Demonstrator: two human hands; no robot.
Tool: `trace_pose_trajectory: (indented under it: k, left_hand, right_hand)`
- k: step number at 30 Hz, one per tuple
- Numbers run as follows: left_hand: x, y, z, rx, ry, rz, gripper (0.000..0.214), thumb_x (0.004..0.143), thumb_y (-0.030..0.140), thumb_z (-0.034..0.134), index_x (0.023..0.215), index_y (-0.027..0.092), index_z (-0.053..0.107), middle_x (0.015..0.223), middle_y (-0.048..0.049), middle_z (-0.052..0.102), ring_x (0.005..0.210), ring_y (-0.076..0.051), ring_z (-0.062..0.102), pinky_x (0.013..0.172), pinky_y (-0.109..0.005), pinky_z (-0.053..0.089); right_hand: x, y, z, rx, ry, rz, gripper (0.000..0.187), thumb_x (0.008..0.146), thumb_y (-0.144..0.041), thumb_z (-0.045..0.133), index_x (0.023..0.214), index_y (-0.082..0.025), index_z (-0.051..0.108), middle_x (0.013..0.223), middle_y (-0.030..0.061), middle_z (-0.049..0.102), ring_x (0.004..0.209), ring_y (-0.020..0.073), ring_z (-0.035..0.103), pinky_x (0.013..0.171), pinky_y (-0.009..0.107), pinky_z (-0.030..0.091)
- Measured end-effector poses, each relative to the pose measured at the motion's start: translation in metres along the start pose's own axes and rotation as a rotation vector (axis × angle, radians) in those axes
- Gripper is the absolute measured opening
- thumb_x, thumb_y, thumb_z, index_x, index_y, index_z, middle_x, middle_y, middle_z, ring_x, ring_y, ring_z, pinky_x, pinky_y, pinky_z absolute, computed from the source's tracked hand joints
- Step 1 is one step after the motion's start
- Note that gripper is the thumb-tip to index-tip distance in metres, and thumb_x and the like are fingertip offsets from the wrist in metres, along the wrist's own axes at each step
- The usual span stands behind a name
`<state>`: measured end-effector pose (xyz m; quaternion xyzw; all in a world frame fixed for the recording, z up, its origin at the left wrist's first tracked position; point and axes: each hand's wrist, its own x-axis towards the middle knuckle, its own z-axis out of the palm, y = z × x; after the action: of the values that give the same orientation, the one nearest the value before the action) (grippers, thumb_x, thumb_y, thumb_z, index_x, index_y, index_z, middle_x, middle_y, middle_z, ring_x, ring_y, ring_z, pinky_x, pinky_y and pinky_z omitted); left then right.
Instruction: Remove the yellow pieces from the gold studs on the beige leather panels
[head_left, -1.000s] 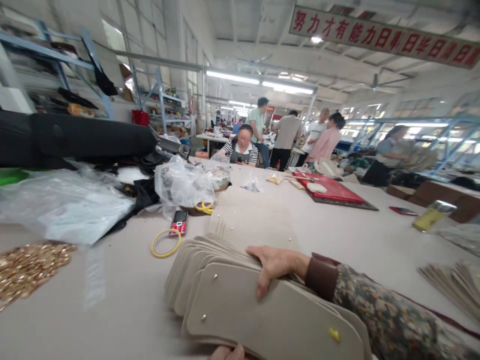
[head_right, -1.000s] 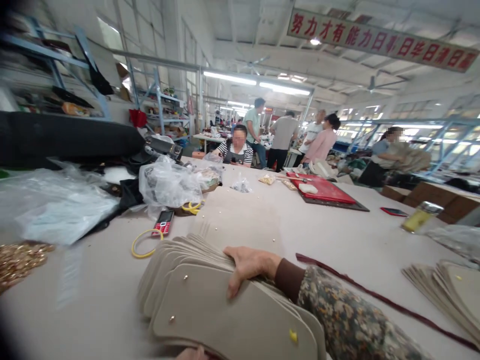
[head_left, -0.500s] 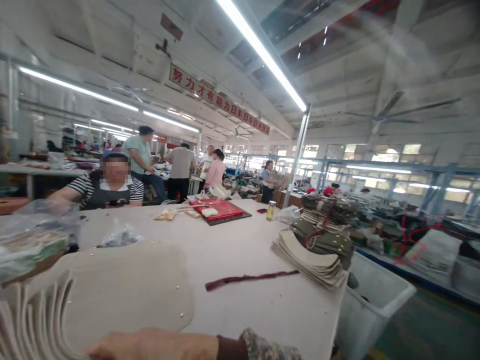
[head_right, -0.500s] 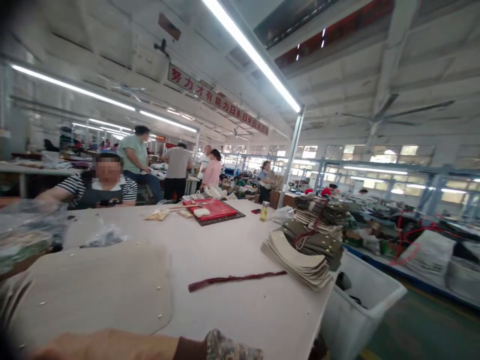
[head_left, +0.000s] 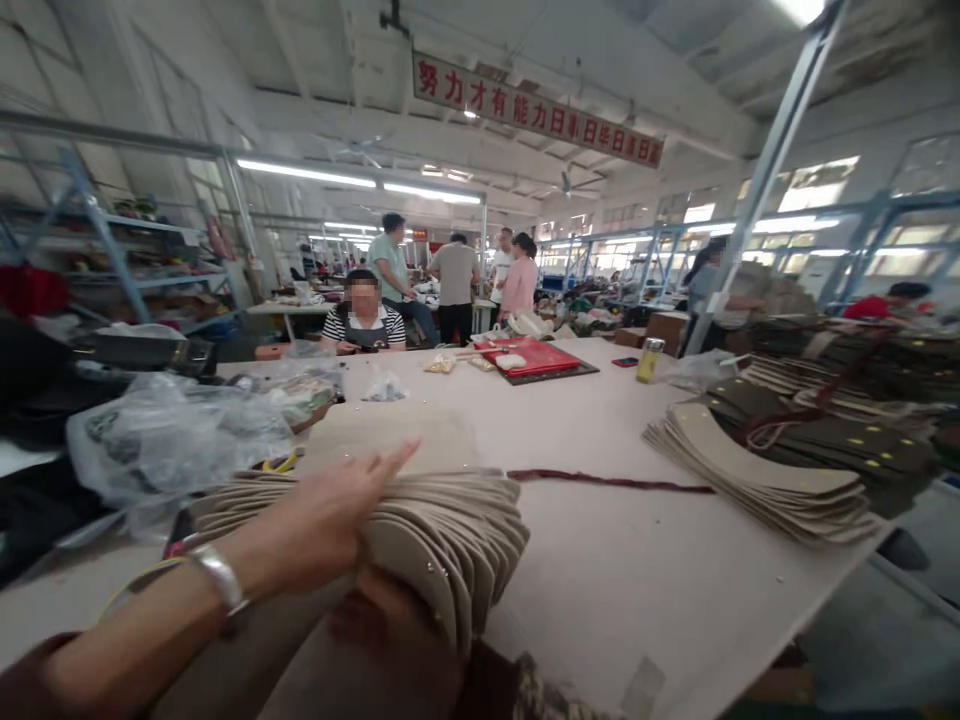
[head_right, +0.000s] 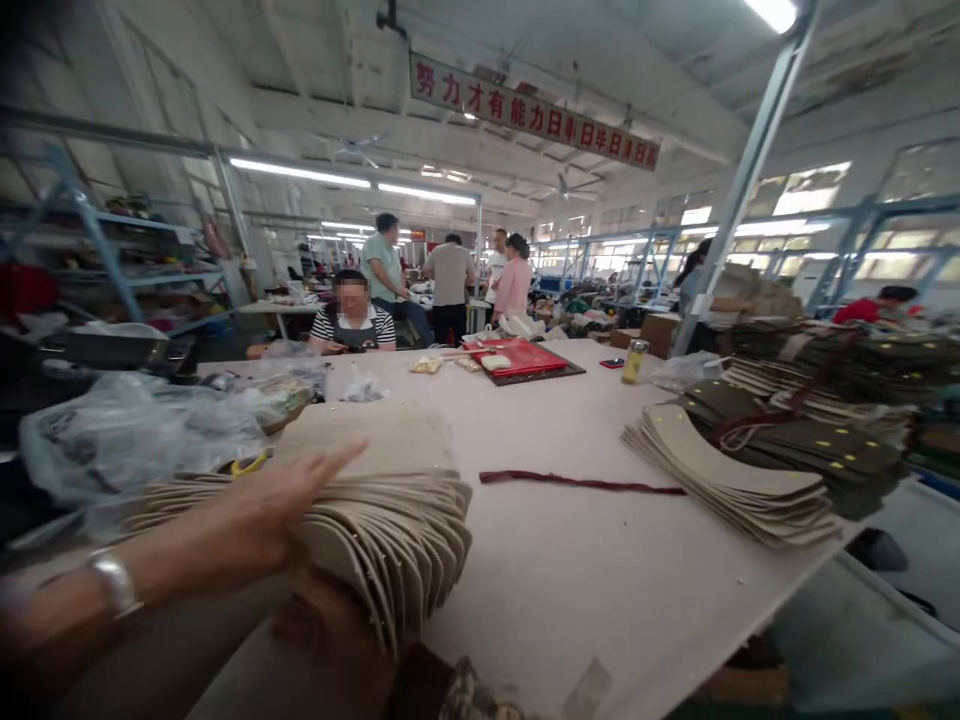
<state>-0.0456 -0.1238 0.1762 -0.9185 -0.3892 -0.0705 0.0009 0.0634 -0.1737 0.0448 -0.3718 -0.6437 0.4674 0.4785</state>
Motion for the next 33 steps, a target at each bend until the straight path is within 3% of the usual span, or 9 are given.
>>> trace_pose_trajectory:
  k: [2, 4, 7, 10, 12, 16, 20, 28, 33]
  left_hand:
    - [0.017, 0.002, 0.029, 0.105, -0.194, -0.044, 0.101, 0.055, 0.006, 0.052, 0.15, 0.016, 0.02, 0.109, -0.0103, 0.062, 0.099, -0.027, 0.06, 0.088, -0.036, 0.046]
    - [0.027, -0.004, 0.055, 0.129, -0.226, -0.104, 0.1, 0.055, 0.005, 0.053, 0.15, 0.015, 0.022, 0.113, -0.0133, 0.059, 0.101, -0.028, 0.059, 0.089, -0.038, 0.045]
    - [0.026, -0.016, 0.075, 0.13, -0.194, -0.146, 0.102, 0.056, 0.007, 0.054, 0.15, 0.019, 0.018, 0.12, -0.0136, 0.055, 0.105, -0.029, 0.056, 0.093, -0.041, 0.043]
    - [0.015, -0.015, 0.078, 0.11, -0.168, -0.127, 0.1, 0.058, 0.004, 0.051, 0.151, 0.023, 0.017, 0.121, -0.0118, 0.054, 0.107, -0.028, 0.054, 0.095, -0.042, 0.042]
    - [0.006, -0.008, 0.079, 0.061, -0.151, -0.111, 0.097, 0.061, 0.002, 0.048, 0.15, 0.027, 0.018, 0.122, -0.0106, 0.054, 0.109, -0.027, 0.053, 0.096, -0.042, 0.04]
    - [-0.004, 0.002, 0.085, -0.043, -0.145, -0.144, 0.091, 0.065, 0.006, 0.05, 0.149, 0.03, 0.023, 0.129, -0.0096, 0.054, 0.115, -0.028, 0.052, 0.101, -0.043, 0.037]
    - [0.0, -0.002, 0.087, -0.045, -0.141, -0.156, 0.094, 0.063, 0.006, 0.049, 0.15, 0.029, 0.021, 0.13, -0.009, 0.053, 0.115, -0.027, 0.052, 0.101, -0.043, 0.037]
    - [0.012, -0.023, 0.09, 0.009, -0.06, -0.161, 0.098, 0.058, 0.007, 0.05, 0.15, 0.028, 0.022, 0.129, -0.009, 0.053, 0.114, -0.028, 0.049, 0.102, -0.044, 0.035]
    - [0.02, -0.034, 0.092, 0.006, -0.077, -0.167, 0.102, 0.055, 0.01, 0.054, 0.15, 0.026, 0.022, 0.126, -0.0091, 0.054, 0.112, -0.029, 0.049, 0.1, -0.044, 0.035]
  right_hand:
    - [-0.021, 0.005, 0.004, 0.068, -0.049, 0.08, 0.026, 0.093, -0.041, 0.055, 0.102, -0.018, 0.065, 0.089, 0.0033, 0.069, 0.082, 0.0221, 0.067, 0.07, 0.04, 0.057]
    - [-0.042, 0.005, 0.002, 0.099, -0.086, 0.13, 0.029, 0.094, -0.034, 0.058, 0.117, -0.016, 0.059, 0.113, 0.0073, 0.063, 0.094, 0.021, 0.064, 0.078, 0.039, 0.056]
    - [-0.065, 0.0, -0.027, 0.123, -0.037, 0.142, 0.03, 0.092, -0.038, 0.06, 0.115, -0.019, 0.061, 0.113, 0.0066, 0.064, 0.092, 0.0206, 0.065, 0.075, 0.035, 0.056]
    - [-0.059, 0.001, -0.087, 0.123, 0.178, 0.121, 0.04, 0.095, -0.051, 0.045, 0.113, -0.02, 0.062, 0.099, 0.0072, 0.07, 0.085, 0.022, 0.068, 0.073, 0.036, 0.056]
    - [-0.042, 0.011, -0.131, 0.022, 0.652, 0.047, 0.047, 0.088, -0.052, 0.057, 0.12, -0.017, 0.06, 0.117, 0.0119, 0.067, 0.108, 0.0261, 0.062, 0.093, 0.042, 0.05]
    - [-0.002, 0.05, -0.176, 0.07, 0.714, 0.092, 0.076, 0.088, -0.063, 0.048, 0.147, -0.017, 0.034, 0.155, 0.0124, 0.031, 0.141, 0.0237, 0.033, 0.115, 0.043, 0.026]
    - [0.024, 0.076, -0.156, 0.209, 0.573, 0.083, 0.078, 0.09, -0.07, 0.035, 0.146, -0.016, 0.037, 0.151, 0.0117, 0.038, 0.14, 0.022, 0.034, 0.115, 0.041, 0.027]
    - [0.037, 0.064, -0.127, 0.235, 0.285, 0.1, 0.065, 0.088, -0.066, 0.046, 0.129, -0.017, 0.058, 0.13, 0.0105, 0.062, 0.123, 0.0256, 0.055, 0.11, 0.044, 0.034]
    - [0.052, 0.071, -0.131, 0.282, 0.479, 0.109, 0.074, 0.085, -0.07, 0.047, 0.139, -0.018, 0.047, 0.143, 0.0126, 0.05, 0.132, 0.0263, 0.046, 0.111, 0.045, 0.034]
